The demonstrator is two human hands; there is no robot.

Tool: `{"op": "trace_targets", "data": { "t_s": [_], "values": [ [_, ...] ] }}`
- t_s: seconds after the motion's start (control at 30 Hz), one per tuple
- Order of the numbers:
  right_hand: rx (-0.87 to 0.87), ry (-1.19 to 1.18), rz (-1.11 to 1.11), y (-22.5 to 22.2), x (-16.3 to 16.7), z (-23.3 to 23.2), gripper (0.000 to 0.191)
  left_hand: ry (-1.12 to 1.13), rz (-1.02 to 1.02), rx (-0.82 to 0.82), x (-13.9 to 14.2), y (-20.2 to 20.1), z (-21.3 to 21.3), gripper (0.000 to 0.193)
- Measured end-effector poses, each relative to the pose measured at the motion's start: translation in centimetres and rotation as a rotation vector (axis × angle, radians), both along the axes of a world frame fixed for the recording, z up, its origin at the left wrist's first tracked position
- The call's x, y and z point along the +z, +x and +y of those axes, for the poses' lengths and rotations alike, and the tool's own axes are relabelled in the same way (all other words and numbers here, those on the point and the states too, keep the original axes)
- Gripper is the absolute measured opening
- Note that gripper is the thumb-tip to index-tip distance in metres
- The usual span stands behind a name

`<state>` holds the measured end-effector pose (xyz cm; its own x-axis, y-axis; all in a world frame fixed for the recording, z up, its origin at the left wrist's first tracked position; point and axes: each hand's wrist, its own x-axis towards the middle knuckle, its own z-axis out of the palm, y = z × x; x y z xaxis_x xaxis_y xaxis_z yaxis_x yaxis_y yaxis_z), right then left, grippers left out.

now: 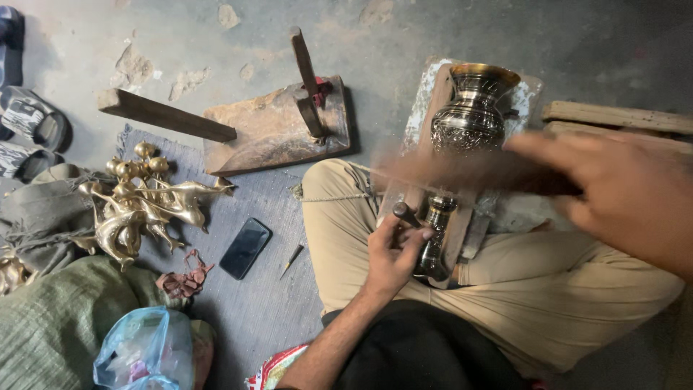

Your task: The person sits on the floor and uses a chisel and hammer to engrave a decorative pattern onto a metal vase. They repeatedly strike the chisel against the vase surface to create detailed designs.

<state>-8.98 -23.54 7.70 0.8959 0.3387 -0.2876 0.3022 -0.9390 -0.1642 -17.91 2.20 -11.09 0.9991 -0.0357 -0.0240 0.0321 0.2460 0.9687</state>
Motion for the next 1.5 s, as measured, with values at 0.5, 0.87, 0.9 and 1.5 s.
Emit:
{"op": "trace_targets", "data": {
  "t_s": [0.5,0.87,0.9,1.5],
  "values": [
    [0.225,-0.507,-0.23,-1.0,1.0,0.1,0.067,0.083,-0.058,-0.021,0.2,-0.3,0.0,0.029],
    [0.112,-0.368,-0.094,-0.6,0.6,0.3,0.064,0.306,-0.023,-0.037,-0.4,-0.5,0.3,0.02],
    [0.2,-0.414,-0.221,-0.6,0.5,0.1,0.067,0.268,-0.041,-0.039,-0.4,-0.5,0.4,0.023],
    [0.193,-0.658,-0.006,0.0,1.8,0.7,0.062,0.127,-0.035,-0.053,-0.3,-0.2,0.2,0.031]
  ]
}}
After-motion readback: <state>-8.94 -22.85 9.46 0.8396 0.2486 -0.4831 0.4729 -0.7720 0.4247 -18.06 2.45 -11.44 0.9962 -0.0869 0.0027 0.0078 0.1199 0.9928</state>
